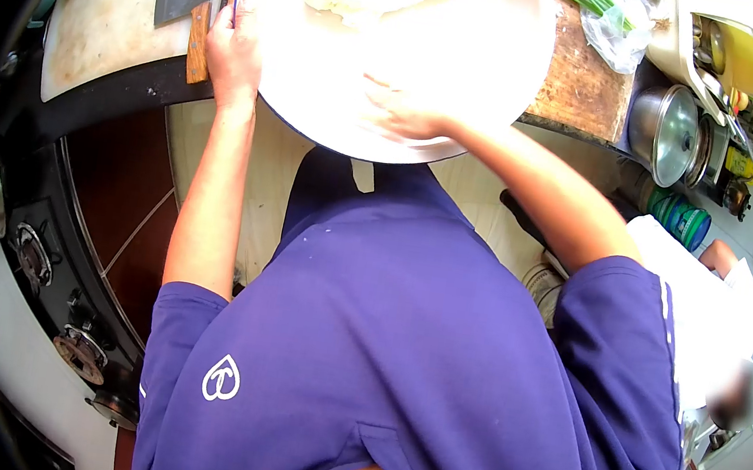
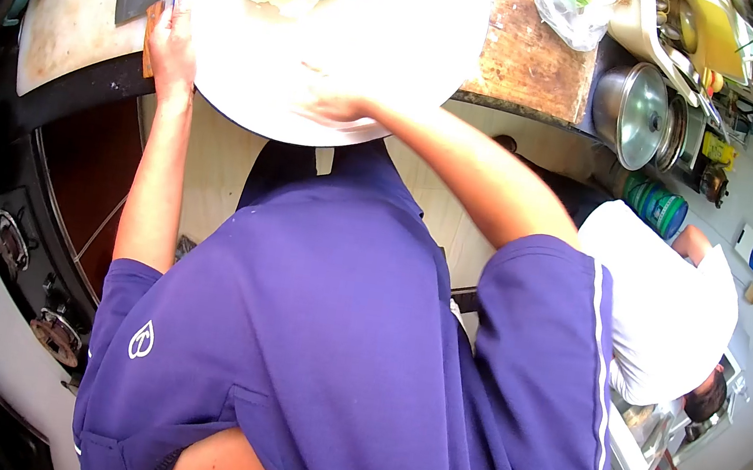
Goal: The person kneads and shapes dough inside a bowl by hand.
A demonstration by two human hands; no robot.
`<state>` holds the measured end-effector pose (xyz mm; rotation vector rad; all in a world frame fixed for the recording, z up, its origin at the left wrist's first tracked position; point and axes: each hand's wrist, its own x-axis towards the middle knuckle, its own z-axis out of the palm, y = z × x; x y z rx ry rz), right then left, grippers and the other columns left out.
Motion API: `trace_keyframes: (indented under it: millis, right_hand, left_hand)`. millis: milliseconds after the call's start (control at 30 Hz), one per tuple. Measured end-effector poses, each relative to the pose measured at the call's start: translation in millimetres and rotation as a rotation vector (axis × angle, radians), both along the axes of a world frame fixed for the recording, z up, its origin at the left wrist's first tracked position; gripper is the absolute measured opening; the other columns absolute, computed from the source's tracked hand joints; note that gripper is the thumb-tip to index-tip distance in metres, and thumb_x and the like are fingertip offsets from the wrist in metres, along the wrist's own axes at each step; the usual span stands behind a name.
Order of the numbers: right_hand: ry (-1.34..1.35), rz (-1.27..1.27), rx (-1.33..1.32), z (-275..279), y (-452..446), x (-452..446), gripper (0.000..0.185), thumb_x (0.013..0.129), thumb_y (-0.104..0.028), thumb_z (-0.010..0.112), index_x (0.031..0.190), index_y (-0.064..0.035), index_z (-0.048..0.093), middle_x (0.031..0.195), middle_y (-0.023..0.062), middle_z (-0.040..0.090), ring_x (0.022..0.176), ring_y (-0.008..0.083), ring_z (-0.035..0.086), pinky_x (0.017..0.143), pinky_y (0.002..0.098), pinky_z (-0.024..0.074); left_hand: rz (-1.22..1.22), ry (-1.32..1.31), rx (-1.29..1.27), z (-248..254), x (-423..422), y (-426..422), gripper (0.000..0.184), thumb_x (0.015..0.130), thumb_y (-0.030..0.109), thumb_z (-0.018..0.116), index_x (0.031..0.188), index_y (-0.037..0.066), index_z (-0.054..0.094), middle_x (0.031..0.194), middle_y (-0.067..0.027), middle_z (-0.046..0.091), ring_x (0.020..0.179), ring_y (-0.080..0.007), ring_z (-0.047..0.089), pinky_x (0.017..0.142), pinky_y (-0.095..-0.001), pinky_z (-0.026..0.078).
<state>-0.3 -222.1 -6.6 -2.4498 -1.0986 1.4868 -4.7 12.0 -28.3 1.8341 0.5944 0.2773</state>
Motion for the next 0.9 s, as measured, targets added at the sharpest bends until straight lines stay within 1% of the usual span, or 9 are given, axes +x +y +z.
trace_keyframes:
  millis: [100,233,333,467,533,633,700,767,900]
  right_hand:
    - [-0.102,-0.076,-0.051,-41,-67,24,0.070,0.094,-0.054,0.034,0.145,-0.0049,0.030,0.154,0.0229,0.010,0.142,0.0352,0.013,0.116,0.0472,0.0096]
    - [-0.065,-0.012,-0.446,32,-18,18,0.058,0.095,-0.052,0.033,0.144,-0.0214,0.036,0.151,0.0269,0.014,0.142,0.0349,0.013,0.116,0.0404,0.0139]
    - [0.224,-0.107,-0.245,38,7,-1,0.055,0.096,-0.051,0.032,0.143,-0.0227,0.038,0.151,0.0240,0.019,0.142,0.0340,0.017,0.115,0.0408,0.0175]
    - [0.344,0.213,0.082,5,-54,20,0.057,0.097,-0.052,0.030,0.142,-0.0169,0.040,0.153,0.0132,0.022,0.142,0.0293,0.019,0.116,0.0403,0.0169]
    - [0.195,0.442,-0.353,35,-54,60,0.053,0.097,-0.048,0.034,0.142,-0.0219,0.039,0.154,0.0107,0.022,0.142,0.0244,0.018,0.115,0.0441,0.0170]
    - [-0.355,0.512,-0.557,48,-71,108,0.068,0.093,-0.050,0.040,0.143,-0.0047,0.034,0.153,0.0140,0.023,0.142,0.0239,0.020,0.116,0.0440,0.0087]
    - [-0.327,0.511,-0.595,48,-69,84,0.070,0.092,-0.052,0.041,0.142,-0.0034,0.035,0.152,0.0155,0.024,0.141,0.0265,0.021,0.115,0.0450,0.0110]
    - [0.115,0.149,-0.627,73,-35,68,0.071,0.091,-0.053,0.041,0.139,-0.0015,0.039,0.149,0.0165,0.030,0.139,0.0320,0.025,0.114,0.0476,0.0168]
    - [0.096,0.463,-0.300,51,-64,54,0.063,0.093,-0.049,0.040,0.137,-0.0042,0.043,0.146,0.0178,0.036,0.138,0.0309,0.028,0.114,0.0438,0.0213]
  left_hand:
    - [0.004,-0.021,0.027,-4,-1,1,0.044,0.096,0.036,0.050,0.094,-0.005,0.062,0.077,-0.0051,0.060,0.072,-0.0126,0.053,0.069,-0.0282,0.044]
    - [0.031,-0.064,0.034,-5,0,0,0.045,0.095,0.038,0.051,0.094,-0.005,0.063,0.074,-0.0122,0.064,0.070,-0.0192,0.058,0.068,-0.0335,0.047]
    - [0.007,-0.024,0.020,-5,-1,4,0.045,0.095,0.038,0.051,0.096,-0.005,0.064,0.076,-0.0131,0.066,0.072,-0.0199,0.060,0.069,-0.0334,0.047]
    - [-0.001,-0.034,0.002,-6,-1,2,0.045,0.095,0.039,0.051,0.099,-0.004,0.064,0.078,-0.0142,0.067,0.074,-0.0207,0.062,0.071,-0.0332,0.048]
    - [0.006,-0.018,0.000,-5,-1,2,0.047,0.095,0.041,0.050,0.099,-0.004,0.064,0.078,-0.0145,0.066,0.074,-0.0214,0.062,0.072,-0.0334,0.048]
    - [-0.007,0.000,0.018,-5,0,4,0.050,0.094,0.044,0.050,0.099,-0.003,0.064,0.079,-0.0149,0.066,0.075,-0.0229,0.063,0.072,-0.0343,0.048]
    - [-0.002,0.018,0.012,-7,-3,3,0.051,0.094,0.046,0.050,0.099,-0.003,0.064,0.080,-0.0151,0.067,0.075,-0.0241,0.063,0.073,-0.0351,0.048]
    - [0.029,0.031,-0.009,-7,-2,2,0.052,0.093,0.047,0.049,0.099,-0.002,0.064,0.081,-0.0155,0.067,0.076,-0.0253,0.064,0.073,-0.0357,0.048]
    - [0.032,-0.013,0.027,-5,-4,1,0.051,0.093,0.048,0.050,0.099,-0.001,0.064,0.082,-0.0155,0.067,0.078,-0.0257,0.065,0.073,-0.0363,0.049]
